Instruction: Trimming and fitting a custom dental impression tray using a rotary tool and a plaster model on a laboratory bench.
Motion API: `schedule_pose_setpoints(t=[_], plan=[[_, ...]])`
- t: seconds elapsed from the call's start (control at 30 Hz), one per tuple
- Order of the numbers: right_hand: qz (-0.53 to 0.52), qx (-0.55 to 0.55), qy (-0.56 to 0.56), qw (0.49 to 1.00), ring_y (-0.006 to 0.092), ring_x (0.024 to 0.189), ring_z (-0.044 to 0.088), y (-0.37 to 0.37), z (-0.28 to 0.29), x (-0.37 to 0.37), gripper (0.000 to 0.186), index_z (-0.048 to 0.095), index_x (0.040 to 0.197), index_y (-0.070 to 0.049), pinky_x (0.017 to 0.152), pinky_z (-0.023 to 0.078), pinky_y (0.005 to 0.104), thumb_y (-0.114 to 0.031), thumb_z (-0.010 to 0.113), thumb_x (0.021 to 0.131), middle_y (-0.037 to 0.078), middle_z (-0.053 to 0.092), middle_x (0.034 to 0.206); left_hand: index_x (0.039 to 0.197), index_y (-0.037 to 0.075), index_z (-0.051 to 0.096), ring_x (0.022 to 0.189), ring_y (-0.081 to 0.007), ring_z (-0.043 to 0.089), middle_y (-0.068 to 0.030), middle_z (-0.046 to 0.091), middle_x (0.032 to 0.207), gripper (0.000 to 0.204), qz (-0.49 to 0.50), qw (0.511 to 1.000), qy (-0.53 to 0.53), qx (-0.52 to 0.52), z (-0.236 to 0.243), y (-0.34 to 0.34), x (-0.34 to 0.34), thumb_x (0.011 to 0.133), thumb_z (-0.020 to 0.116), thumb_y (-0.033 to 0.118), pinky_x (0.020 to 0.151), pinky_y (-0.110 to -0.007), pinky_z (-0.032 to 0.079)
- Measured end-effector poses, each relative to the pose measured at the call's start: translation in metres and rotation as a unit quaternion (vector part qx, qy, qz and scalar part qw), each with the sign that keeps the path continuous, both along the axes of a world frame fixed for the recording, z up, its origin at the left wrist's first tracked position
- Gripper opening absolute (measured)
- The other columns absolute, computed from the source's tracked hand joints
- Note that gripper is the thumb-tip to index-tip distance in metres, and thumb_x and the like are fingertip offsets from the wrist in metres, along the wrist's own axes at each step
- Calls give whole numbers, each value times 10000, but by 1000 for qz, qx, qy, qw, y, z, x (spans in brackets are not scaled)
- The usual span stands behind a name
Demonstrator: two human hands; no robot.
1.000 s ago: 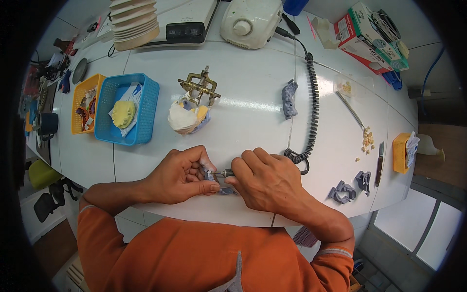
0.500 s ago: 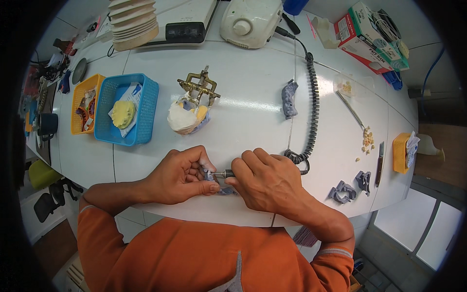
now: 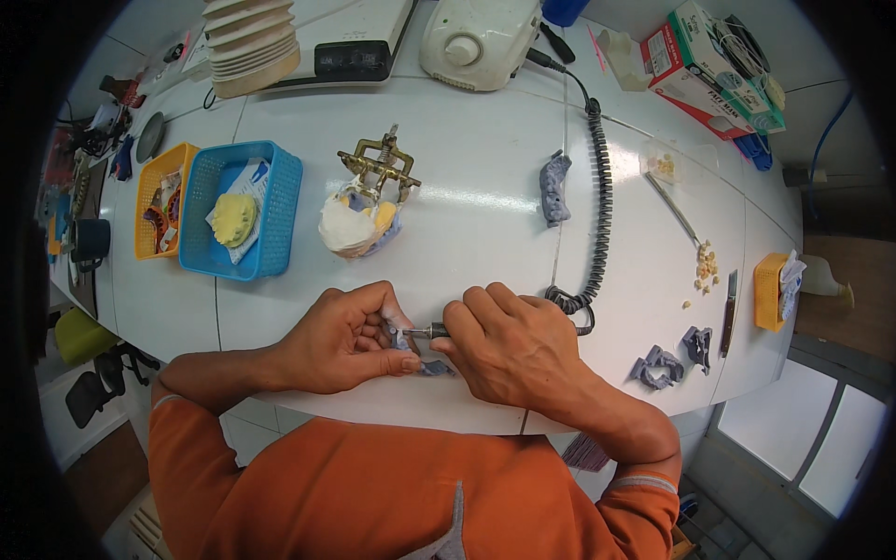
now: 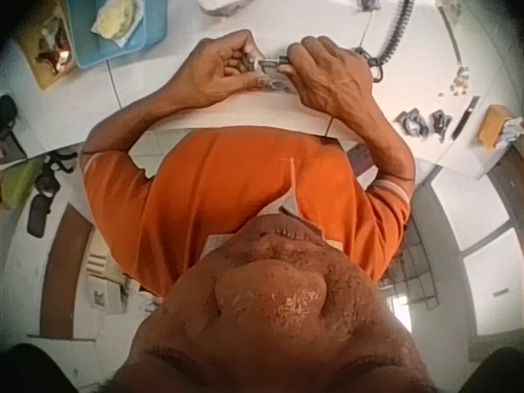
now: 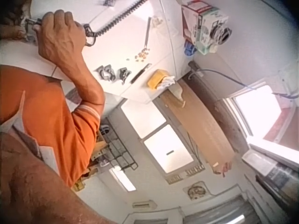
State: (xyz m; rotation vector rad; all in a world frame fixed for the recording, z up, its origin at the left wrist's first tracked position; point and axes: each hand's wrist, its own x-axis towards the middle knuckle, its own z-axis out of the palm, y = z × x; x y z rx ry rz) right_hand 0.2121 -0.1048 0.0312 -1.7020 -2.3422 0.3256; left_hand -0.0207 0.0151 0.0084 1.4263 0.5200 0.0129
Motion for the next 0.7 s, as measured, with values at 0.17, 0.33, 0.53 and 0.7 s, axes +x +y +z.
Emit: schedule_pose_setpoints(t=[0.17, 0.33, 0.53, 0.7], plan=[[-22, 4, 11, 1000, 211, 729, 627, -1, 0, -2, 308, 597, 874, -71, 533, 510, 349, -317, 751, 977, 52, 561, 812, 1067, 4, 554, 816, -49, 739, -91, 769, 886, 297, 22, 999, 1, -50, 6, 1, 3, 981, 831, 65, 626, -169, 538], [-4, 6, 3, 1000, 206, 723, 623, -2, 0, -1, 314, 591, 867, -72, 536, 512, 347, -319, 751, 977, 53, 557, 810, 1099, -31, 535, 852, -104, 770, -139, 763, 880, 282, 13, 999, -9, -38, 5, 1, 1, 1022, 782, 82, 637, -209, 543], [-4, 10, 1, 1000, 205, 716, 625, 0, 0, -1, 324, 590, 855, -73, 531, 517, 341, -328, 743, 986, 53, 558, 797, 1090, 0, 560, 831, -71, 764, -104, 773, 897, 292, 11, 999, 13, -38, 5, 3, 2, 980, 825, 54, 652, -174, 562], [-5, 16, 6, 1000, 207, 713, 624, 0, -2, -2, 320, 590, 850, -72, 525, 514, 342, -319, 745, 982, 53, 554, 792, 1093, -1, 557, 821, -61, 757, -107, 777, 901, 295, 26, 998, 2, -53, 4, 0, 2, 980, 824, 52, 643, -173, 550]])
